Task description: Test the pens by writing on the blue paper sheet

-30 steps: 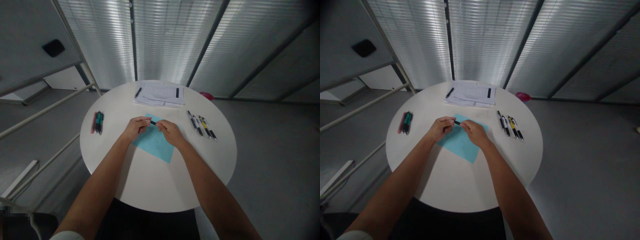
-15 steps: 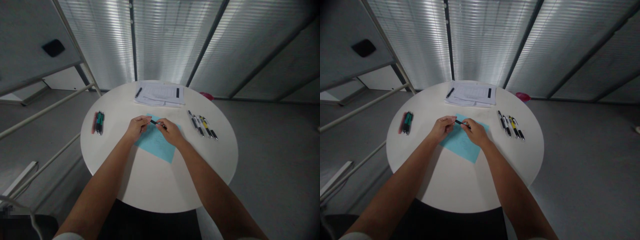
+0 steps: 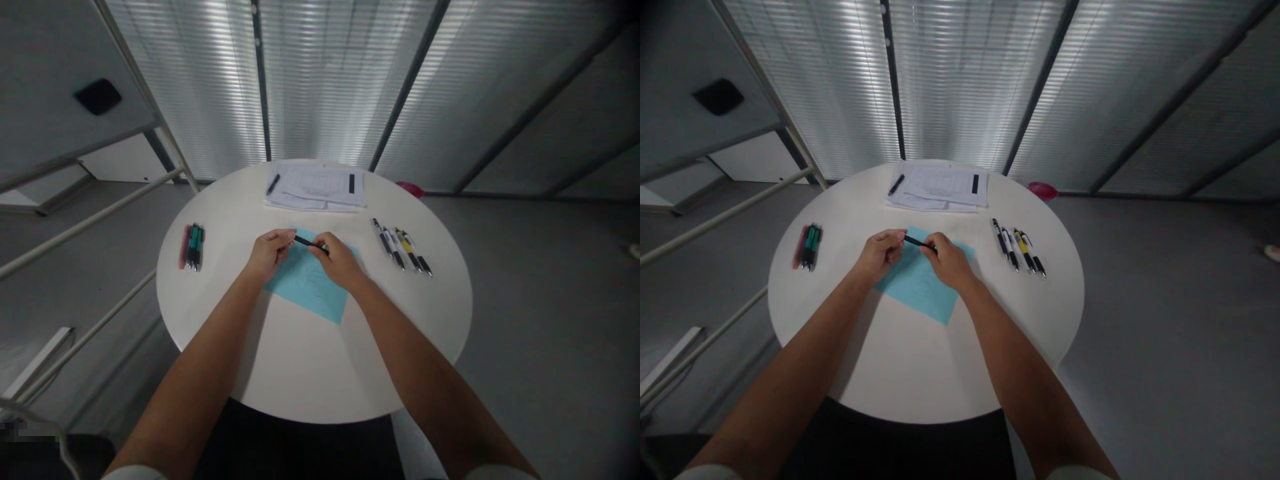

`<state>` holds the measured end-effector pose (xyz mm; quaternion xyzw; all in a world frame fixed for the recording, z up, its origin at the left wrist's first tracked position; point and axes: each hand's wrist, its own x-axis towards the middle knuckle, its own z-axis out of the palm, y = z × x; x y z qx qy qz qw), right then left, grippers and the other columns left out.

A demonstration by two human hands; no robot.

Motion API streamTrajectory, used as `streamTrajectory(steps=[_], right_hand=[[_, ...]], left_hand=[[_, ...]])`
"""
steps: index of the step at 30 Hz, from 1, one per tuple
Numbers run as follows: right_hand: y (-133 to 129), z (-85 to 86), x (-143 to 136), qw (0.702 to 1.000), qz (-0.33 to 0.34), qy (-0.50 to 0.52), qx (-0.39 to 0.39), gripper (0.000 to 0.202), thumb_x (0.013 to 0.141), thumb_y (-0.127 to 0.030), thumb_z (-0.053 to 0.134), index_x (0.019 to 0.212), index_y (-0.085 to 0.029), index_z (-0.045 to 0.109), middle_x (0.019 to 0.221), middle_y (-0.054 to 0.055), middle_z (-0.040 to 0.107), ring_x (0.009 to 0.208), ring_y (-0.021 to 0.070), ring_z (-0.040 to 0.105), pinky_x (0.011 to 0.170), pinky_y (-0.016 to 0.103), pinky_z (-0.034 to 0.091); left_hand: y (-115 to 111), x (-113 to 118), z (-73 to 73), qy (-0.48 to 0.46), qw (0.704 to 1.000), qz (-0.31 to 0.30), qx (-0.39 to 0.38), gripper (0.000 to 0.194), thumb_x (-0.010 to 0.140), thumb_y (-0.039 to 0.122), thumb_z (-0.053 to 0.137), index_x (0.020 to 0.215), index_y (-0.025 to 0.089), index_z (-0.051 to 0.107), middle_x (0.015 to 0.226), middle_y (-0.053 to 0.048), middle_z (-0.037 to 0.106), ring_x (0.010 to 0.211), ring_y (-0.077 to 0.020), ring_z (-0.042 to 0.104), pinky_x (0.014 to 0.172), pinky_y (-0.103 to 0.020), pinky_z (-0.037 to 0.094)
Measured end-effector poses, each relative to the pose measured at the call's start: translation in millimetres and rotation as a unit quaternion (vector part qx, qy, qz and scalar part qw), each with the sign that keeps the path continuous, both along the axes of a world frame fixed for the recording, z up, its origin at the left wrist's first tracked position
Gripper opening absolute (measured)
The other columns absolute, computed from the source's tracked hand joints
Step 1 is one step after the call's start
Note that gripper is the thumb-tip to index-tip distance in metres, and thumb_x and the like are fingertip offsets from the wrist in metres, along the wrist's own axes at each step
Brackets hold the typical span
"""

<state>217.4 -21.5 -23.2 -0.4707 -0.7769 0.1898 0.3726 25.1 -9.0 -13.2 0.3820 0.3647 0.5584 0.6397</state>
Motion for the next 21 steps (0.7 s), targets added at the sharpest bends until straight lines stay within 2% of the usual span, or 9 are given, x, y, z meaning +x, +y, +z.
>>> streamTrajectory(steps=[4,7,10,13,18,21], right_hand=[[-0.6,1.6,0.0,0.999,0.018,-0.026,-0.005,0.032,0.101,-0.042,0.037,0.088,-0.023,0.058,0.088,0.004,0.065,0.082,0.0184,0.059,0.076,0.031,0.043],[-1.6,1.0,-0.9,1.0,0.004,-0.013,-0.028,0.022,0.096,-0.045,0.05,0.099,-0.024,0.058,0.091,0.002,0.066,0.08,0.0178,0.06,0.074,0.03,0.043],[-1.0,-0.4,-1.9,1.0,-0.014,0.005,-0.019,0.022,0.091,-0.042,0.059,0.105,-0.025,0.056,0.098,0.003,0.065,0.085,0.0185,0.061,0.076,0.031,0.045],[0.5,-0.2,-2.0,1.0,-0.007,0.006,0.016,0.015,0.095,-0.038,0.053,0.098,-0.024,0.058,0.102,0.005,0.062,0.093,0.0194,0.059,0.081,0.032,0.046],[1.9,-0.1,-1.9,1.0,0.016,0.003,0.022,0.025,0.1,-0.039,0.043,0.091,-0.023,0.06,0.095,0.005,0.058,0.088,0.0184,0.057,0.083,0.033,0.046],[2.7,-3.1,-2.5,1.0,0.011,0.015,0.023,0.019,0.096,-0.04,0.052,0.099,-0.023,0.06,0.102,0.006,0.057,0.089,0.0182,0.057,0.078,0.032,0.048]], left_hand=[[0.6,0.0,-1.9,0.0,1.0,-0.004,-0.001,0.032,0.061,0.031,0.084,0.084,0.012,0.072,0.062,0.002,0.056,0.042,-0.0021,0.034,0.041,-0.021,0.019],[0.6,-1.0,-1.9,-0.007,1.0,0.0,-0.004,0.032,0.061,0.03,0.084,0.085,0.012,0.072,0.062,0.002,0.056,0.043,-0.0024,0.035,0.04,-0.021,0.019],[0.9,-2.6,-0.7,-0.018,1.0,0.005,-0.011,0.033,0.061,0.029,0.084,0.085,0.012,0.071,0.061,0.003,0.054,0.044,-0.0025,0.036,0.04,-0.02,0.019],[1.3,-3.2,0.4,-0.025,1.0,0.004,-0.014,0.032,0.061,0.028,0.084,0.084,0.011,0.07,0.062,0.003,0.054,0.044,-0.0023,0.036,0.04,-0.019,0.019],[0.5,-1.7,2.5,-0.028,0.999,0.0,-0.017,0.034,0.061,0.029,0.084,0.086,0.011,0.07,0.063,0.003,0.054,0.045,-0.0026,0.037,0.04,-0.019,0.021],[-0.1,-2.1,5.0,-0.034,0.999,0.01,-0.033,0.034,0.059,0.029,0.084,0.085,0.012,0.068,0.061,0.004,0.052,0.044,-0.0025,0.035,0.04,-0.019,0.02]])
